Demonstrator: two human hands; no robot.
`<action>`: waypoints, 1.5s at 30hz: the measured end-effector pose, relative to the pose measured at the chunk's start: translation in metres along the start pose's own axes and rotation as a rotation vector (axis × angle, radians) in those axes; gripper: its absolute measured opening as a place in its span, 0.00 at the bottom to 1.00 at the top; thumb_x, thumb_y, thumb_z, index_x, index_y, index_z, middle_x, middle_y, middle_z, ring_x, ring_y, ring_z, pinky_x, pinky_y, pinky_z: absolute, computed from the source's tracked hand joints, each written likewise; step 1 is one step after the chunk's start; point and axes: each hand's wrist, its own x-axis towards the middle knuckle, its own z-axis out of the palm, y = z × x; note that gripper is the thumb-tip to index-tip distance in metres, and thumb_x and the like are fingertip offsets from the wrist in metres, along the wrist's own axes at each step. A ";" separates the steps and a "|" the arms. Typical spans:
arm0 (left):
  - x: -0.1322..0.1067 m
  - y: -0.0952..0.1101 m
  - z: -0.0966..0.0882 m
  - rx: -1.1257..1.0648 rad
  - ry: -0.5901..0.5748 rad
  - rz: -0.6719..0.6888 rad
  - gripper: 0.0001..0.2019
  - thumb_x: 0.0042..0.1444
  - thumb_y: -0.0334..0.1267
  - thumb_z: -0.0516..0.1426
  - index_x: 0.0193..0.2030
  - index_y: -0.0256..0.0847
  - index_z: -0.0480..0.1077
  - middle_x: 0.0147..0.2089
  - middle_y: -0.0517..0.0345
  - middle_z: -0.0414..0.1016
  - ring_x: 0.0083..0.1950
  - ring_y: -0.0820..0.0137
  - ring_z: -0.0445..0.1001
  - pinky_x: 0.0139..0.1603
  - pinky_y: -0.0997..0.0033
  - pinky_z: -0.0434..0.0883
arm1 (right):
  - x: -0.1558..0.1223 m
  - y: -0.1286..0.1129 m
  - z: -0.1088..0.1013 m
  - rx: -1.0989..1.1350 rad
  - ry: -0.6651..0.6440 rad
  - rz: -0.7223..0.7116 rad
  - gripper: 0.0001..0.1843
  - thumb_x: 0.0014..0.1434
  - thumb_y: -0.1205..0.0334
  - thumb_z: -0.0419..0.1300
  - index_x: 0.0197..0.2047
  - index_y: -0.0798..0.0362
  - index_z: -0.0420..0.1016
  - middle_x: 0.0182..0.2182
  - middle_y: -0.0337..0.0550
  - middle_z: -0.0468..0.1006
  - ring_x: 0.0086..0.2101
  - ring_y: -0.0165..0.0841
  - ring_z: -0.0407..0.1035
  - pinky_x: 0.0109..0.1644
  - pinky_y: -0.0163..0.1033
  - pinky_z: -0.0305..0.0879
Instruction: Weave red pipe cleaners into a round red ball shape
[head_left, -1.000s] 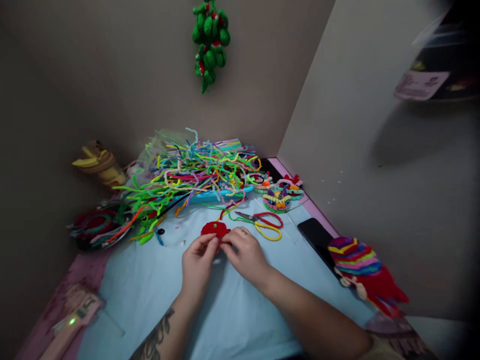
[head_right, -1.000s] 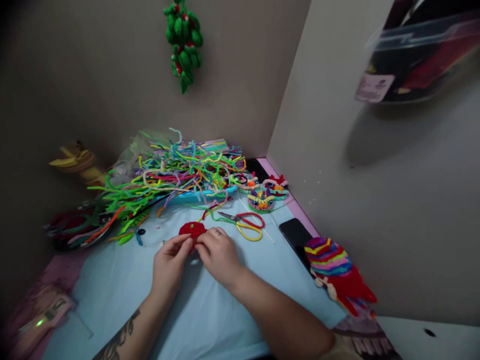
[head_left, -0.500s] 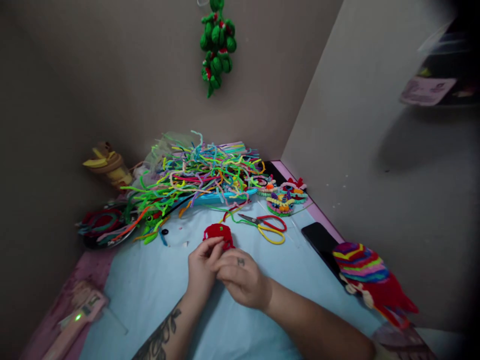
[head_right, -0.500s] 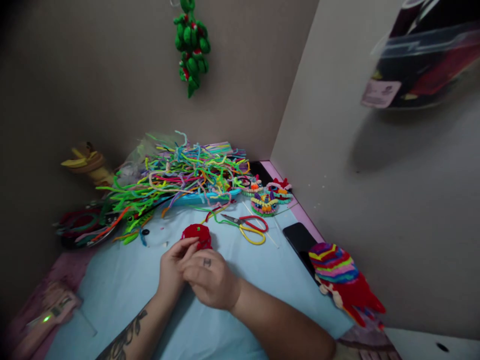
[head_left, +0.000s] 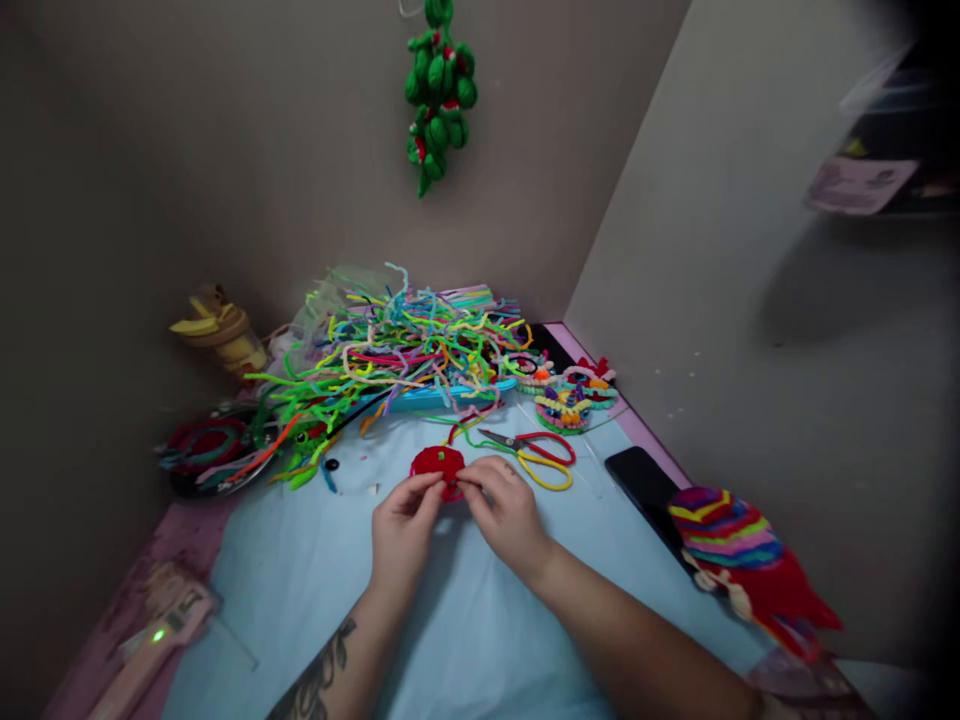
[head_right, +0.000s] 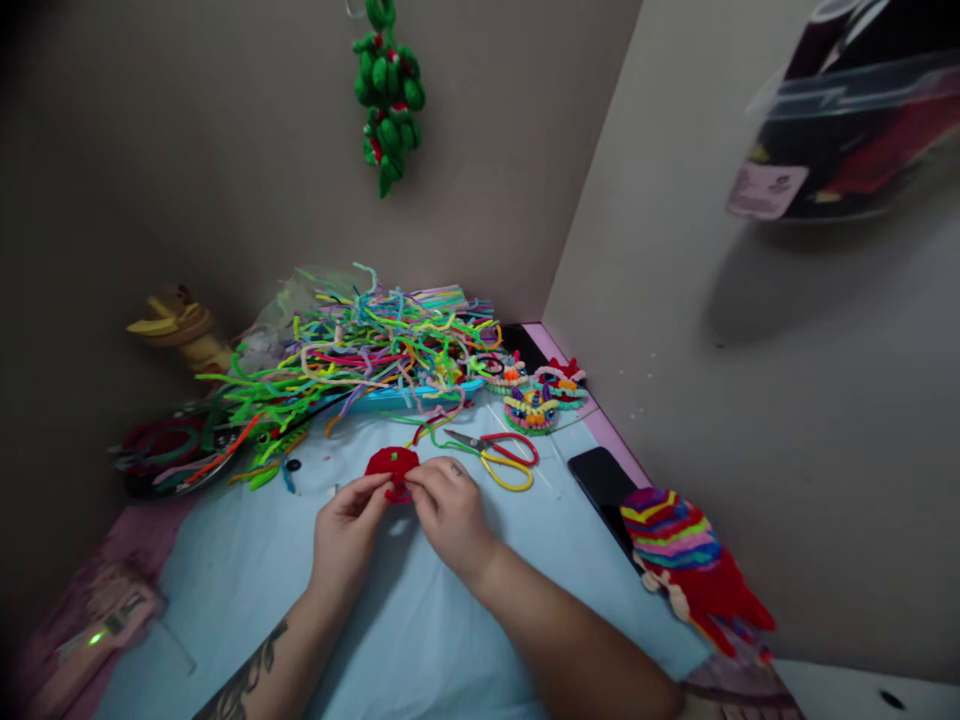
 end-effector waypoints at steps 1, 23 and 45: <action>0.000 0.001 0.000 0.002 0.003 0.007 0.09 0.47 0.39 0.63 0.36 0.40 0.77 0.35 0.56 0.80 0.36 0.70 0.77 0.40 0.73 0.72 | -0.001 0.000 0.000 -0.009 -0.010 -0.013 0.09 0.59 0.70 0.55 0.39 0.50 0.74 0.33 0.44 0.77 0.37 0.34 0.70 0.43 0.40 0.67; -0.010 0.003 -0.005 0.473 -0.075 0.562 0.08 0.53 0.34 0.59 0.38 0.46 0.78 0.33 0.55 0.81 0.33 0.68 0.78 0.36 0.70 0.72 | 0.002 0.011 0.008 0.698 0.057 0.705 0.07 0.41 0.59 0.69 0.25 0.52 0.79 0.31 0.41 0.73 0.34 0.33 0.68 0.41 0.40 0.64; -0.003 0.004 -0.002 0.195 0.122 0.124 0.09 0.47 0.40 0.62 0.35 0.41 0.78 0.34 0.54 0.81 0.35 0.66 0.78 0.39 0.69 0.74 | 0.001 0.007 0.007 0.538 0.008 0.542 0.12 0.46 0.63 0.65 0.36 0.50 0.74 0.40 0.43 0.72 0.42 0.36 0.68 0.45 0.40 0.64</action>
